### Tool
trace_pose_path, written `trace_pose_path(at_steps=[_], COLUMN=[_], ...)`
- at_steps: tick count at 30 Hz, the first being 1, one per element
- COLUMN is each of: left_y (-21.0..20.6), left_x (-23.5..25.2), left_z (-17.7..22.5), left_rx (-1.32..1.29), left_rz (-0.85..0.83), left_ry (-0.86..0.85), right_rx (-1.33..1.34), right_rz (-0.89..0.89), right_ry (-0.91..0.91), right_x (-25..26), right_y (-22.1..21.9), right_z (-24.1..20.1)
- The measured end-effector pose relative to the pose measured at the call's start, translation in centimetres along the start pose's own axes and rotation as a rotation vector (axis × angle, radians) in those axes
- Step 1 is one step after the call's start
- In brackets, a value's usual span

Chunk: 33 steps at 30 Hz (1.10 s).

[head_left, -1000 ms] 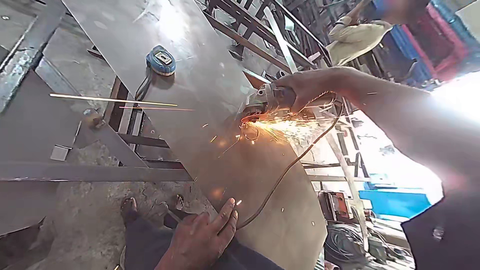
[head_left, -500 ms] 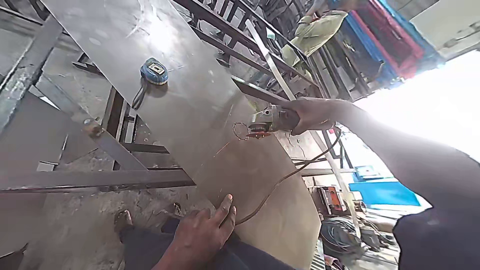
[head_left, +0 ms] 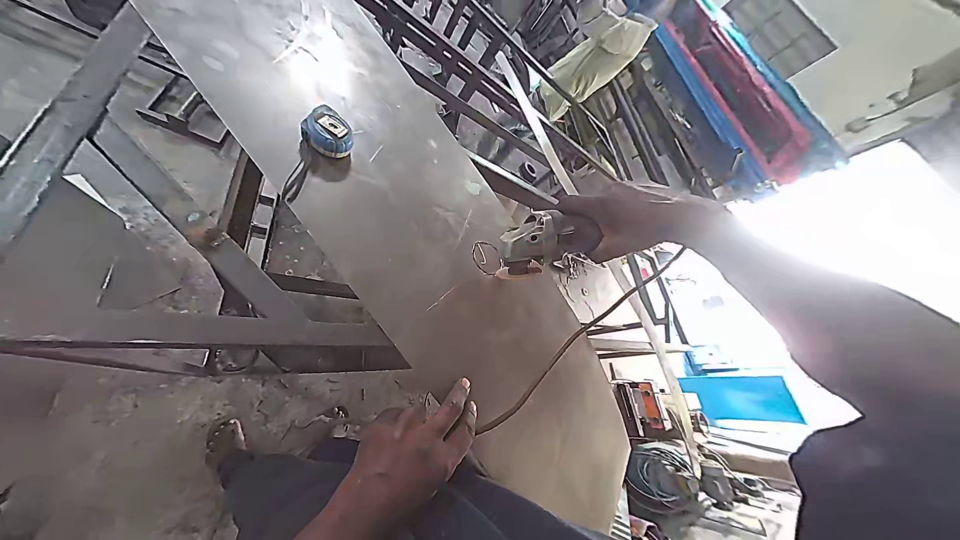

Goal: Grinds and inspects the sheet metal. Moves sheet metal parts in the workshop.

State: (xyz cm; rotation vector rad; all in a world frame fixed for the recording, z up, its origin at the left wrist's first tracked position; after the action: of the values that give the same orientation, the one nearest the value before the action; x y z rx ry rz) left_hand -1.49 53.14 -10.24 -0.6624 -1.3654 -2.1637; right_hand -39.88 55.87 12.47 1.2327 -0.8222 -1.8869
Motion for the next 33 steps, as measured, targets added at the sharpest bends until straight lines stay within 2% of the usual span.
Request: trace_pose_path(at_steps=[9,18,27,33], left_y=[0.0,-0.2,0.0,-0.1], left_x=[0.0,-0.1,0.0,-0.1], left_z=[-0.1,-0.2,-0.4,-0.4], left_rx=[-0.009,-0.011,-0.016,-0.083], left_rz=[-0.010,0.025,0.008,-0.005], left_ry=[0.016,0.008,0.005,0.009], right_rx=[-0.009,-0.080,-0.039,-0.035], right_rz=[0.004,-0.064,-0.055,-0.113], right_ry=[0.013,-0.087,-0.050,-0.080], right_x=[-0.2,-0.5,0.0,0.0], right_y=[1.0,1.9,0.7,1.9], right_z=[-1.4,-2.5,-1.7,-3.0])
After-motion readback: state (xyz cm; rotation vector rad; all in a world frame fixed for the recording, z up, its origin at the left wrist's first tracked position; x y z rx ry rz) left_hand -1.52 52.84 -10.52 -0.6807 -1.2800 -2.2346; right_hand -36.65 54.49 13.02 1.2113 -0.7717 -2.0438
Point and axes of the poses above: each hand's wrist, its own x-axis towards the middle knuckle, its own y-axis out of the back of the hand, z = x × y, the point moved 2 cm from there along x, towards the middle knuckle, and after that the axes turned 6 degrees about z, right-handed, at the moved point
